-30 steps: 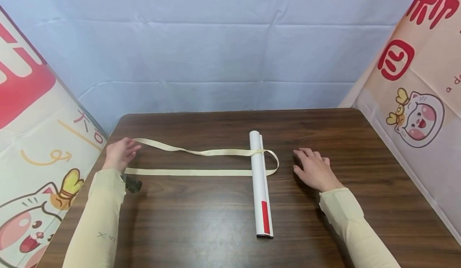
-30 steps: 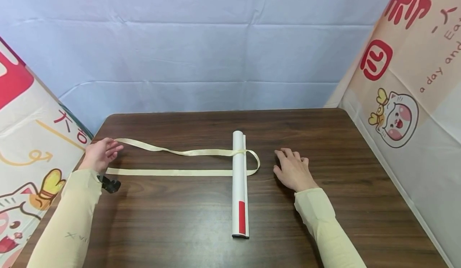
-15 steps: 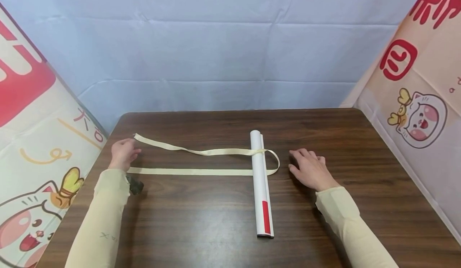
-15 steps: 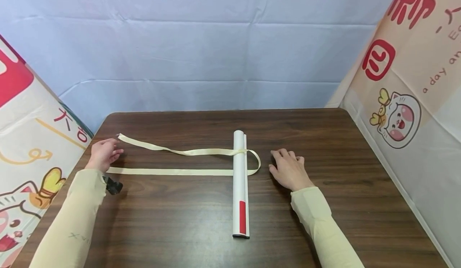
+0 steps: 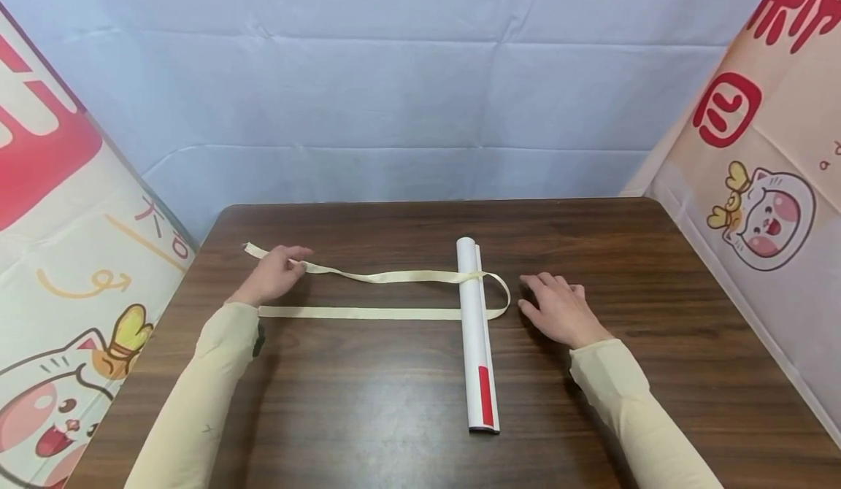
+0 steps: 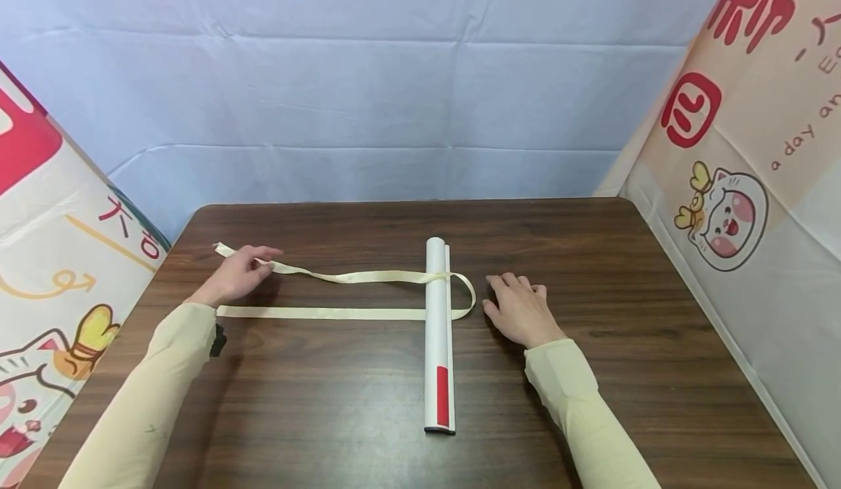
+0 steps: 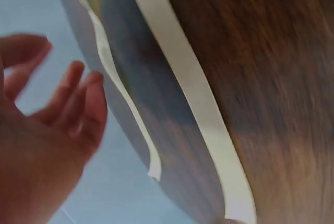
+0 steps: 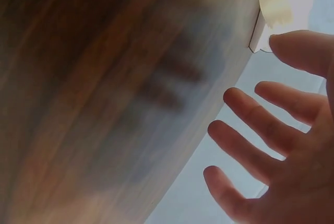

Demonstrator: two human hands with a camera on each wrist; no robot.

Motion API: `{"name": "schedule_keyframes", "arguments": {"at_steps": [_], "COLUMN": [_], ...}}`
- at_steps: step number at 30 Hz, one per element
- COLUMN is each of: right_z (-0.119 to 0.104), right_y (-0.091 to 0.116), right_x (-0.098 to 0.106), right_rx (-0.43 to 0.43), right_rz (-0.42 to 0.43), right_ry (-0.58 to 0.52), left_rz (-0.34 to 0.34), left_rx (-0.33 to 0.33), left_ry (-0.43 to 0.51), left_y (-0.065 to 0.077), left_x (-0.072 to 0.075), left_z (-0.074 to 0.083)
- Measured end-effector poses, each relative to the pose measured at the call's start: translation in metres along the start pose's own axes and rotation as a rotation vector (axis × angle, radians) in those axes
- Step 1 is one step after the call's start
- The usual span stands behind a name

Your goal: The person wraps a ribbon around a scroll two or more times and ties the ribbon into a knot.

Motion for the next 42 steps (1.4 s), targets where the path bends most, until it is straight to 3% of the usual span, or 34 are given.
{"name": "schedule_keyframes", "arguments": {"at_steps": [3,9,22,30,35,42], "right_z": [-0.003,-0.008,-0.009,-0.010,-0.011,-0.010], "right_y": [-0.002,-0.003,0.000,0.001,0.001,0.001], "right_x": [-0.001,-0.002,0.000,0.000,0.000,0.000], "right_rx": [0.015,0.037,0.041,0.039,0.036,0.032], "right_rz": [0.000,-0.006,0.011,0.003,-0.002,-0.013], "right_ry": [-0.007,-0.012,-0.009,-0.005,-0.003,-0.004], "left_rz": [-0.071,-0.091,-0.068,0.119,0.180,0.129], "left_rx": [-0.118,-0.191,-0.190,-0.213,-0.218,-0.150], "left_ry": [-0.060,-0.202,-0.289,-0.414,-0.479,-0.588], "left_y": [-0.001,-0.003,-0.020,-0.020,-0.016,-0.010], "left_x": [-0.014,-0.031,-0.049,-0.038,-0.032,-0.036], "left_z": [0.010,0.017,0.032,0.037,0.034,0.023]}}
Point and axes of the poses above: each hand's wrist, its own y-axis away from the middle knuckle, its own x-axis out of the back of the hand, z = x × y, the point moved 7 cm from there along -y, towards the middle knuckle, and after that the axes turned 5 degrees about y, right-handed, at the moved point
